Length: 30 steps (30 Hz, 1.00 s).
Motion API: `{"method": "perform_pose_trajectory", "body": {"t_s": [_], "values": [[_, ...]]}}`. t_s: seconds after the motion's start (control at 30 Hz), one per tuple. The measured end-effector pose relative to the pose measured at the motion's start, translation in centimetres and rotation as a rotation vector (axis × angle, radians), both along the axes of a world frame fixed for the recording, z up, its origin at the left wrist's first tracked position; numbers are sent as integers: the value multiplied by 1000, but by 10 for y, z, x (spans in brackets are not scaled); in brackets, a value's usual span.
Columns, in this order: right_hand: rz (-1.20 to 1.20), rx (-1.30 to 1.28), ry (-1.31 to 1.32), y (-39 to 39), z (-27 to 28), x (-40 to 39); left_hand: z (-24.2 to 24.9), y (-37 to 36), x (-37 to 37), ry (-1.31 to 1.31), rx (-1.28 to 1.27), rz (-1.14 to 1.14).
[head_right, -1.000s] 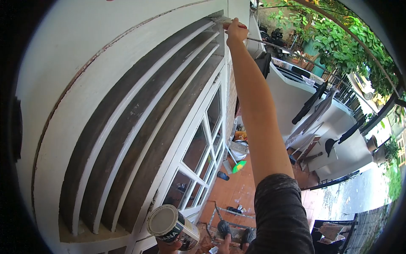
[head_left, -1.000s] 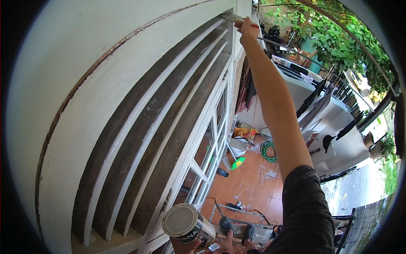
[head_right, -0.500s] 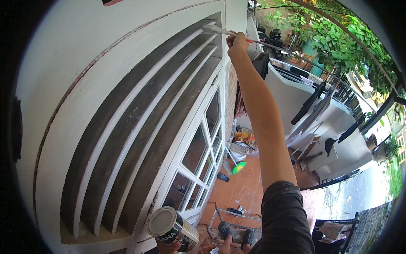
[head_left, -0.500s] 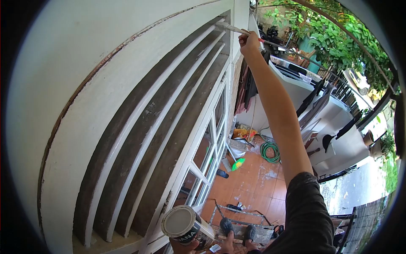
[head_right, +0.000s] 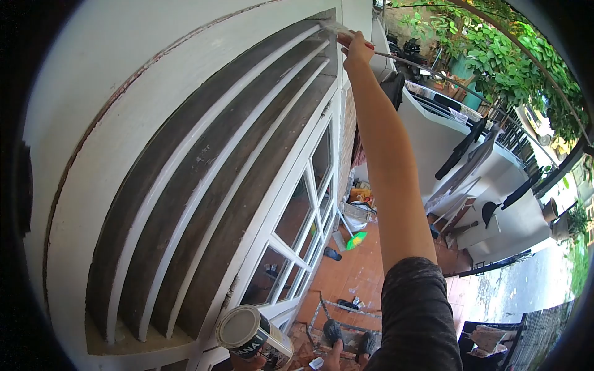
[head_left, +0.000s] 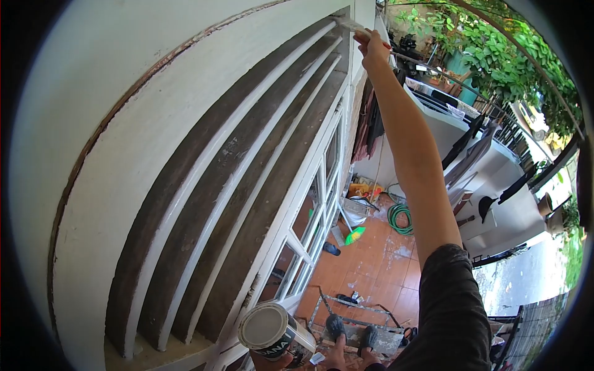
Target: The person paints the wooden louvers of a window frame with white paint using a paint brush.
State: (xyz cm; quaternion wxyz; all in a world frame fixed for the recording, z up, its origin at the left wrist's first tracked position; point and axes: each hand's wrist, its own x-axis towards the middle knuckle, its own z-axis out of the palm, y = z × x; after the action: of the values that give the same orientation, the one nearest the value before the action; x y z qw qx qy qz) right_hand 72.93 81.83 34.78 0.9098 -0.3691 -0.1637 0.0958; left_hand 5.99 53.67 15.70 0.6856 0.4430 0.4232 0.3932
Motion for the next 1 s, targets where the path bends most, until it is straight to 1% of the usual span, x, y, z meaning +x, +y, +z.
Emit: {"method": "perform_pose_trajectory", "body": {"t_s": [0.07,0.23,0.3,0.4,0.47,0.5,0.6,0.63,0.67,0.73,0.8,0.83,1.0], "values": [[58,-29,-21,-1,1,-6,-1,0,0,1,1,-1],[207,-28,39,-21,1,-25,0,1,0,4,3,-11],[323,11,12,-31,-6,-43,0,1,2,8,2,-18],[497,14,25,-68,-11,-99,0,-1,6,8,3,-29],[630,5,97,-96,-14,-134,-1,-1,7,10,5,-39],[632,-24,105,-109,-14,-151,-1,-3,7,12,2,-38],[582,2,137,-114,-27,-138,1,-4,9,12,2,-40],[562,29,111,-109,-32,-122,-1,-5,7,7,1,-40],[505,39,139,-102,-35,-107,-1,-7,6,8,-2,-36],[382,0,127,-86,-43,-70,1,-5,6,6,-5,-33],[292,26,179,-72,-43,-46,1,-3,5,5,-8,-25],[277,28,136,-63,-46,-30,0,-4,4,5,-10,-24],[202,-28,113,-31,-22,-16,-2,-3,1,12,-23,-26]]}}
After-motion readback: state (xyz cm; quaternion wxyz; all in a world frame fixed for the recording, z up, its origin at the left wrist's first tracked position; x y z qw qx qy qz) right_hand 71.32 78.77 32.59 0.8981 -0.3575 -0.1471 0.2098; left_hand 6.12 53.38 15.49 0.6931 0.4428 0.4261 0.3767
